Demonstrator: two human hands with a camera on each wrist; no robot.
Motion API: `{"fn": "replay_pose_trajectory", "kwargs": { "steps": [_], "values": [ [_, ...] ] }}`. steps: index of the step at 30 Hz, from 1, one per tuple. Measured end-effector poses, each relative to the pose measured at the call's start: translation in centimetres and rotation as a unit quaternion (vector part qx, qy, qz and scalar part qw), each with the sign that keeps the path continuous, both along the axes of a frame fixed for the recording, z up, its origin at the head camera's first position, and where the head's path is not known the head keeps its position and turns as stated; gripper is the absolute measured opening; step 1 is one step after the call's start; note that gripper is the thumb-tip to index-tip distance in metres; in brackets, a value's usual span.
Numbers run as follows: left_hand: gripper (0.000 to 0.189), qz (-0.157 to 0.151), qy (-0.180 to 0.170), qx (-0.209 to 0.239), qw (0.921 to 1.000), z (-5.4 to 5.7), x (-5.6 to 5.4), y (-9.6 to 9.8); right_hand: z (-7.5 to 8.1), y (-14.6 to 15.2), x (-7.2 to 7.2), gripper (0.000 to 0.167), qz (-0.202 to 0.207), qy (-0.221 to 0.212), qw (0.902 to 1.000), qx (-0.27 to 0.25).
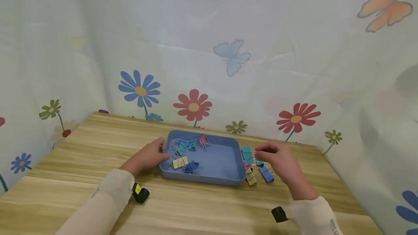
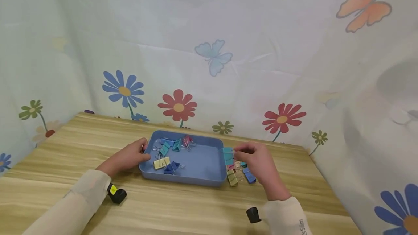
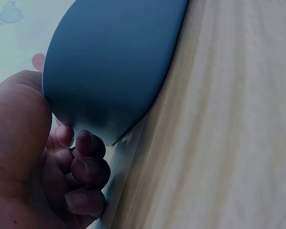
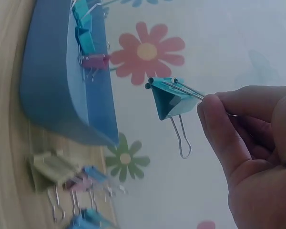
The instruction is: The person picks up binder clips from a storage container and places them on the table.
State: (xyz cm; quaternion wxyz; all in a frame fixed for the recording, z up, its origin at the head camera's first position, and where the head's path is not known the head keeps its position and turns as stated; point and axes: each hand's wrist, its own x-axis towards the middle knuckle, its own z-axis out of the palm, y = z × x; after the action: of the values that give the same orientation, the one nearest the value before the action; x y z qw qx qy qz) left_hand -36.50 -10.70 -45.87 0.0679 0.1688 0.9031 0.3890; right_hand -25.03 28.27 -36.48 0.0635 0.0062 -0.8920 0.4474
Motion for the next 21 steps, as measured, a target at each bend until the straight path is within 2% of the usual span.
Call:
{"fn": "replay_pose_trajectory", "kwargs": {
  "steps": [12,21],
  "values": [
    [0.027,-0.011,0.011,0.001,0.9999,-0.2,-0.2,-0.3,-0.8,3.5,2.7,0.027,-0.014,0.010,0.9981,-0.060],
    [0.026,-0.019,0.013,0.005,0.9997,-0.3,-0.3,-0.2,-2.3,5.7,3.6,0.031,-0.038,-0.032,0.9958,-0.077]
  ]
}}
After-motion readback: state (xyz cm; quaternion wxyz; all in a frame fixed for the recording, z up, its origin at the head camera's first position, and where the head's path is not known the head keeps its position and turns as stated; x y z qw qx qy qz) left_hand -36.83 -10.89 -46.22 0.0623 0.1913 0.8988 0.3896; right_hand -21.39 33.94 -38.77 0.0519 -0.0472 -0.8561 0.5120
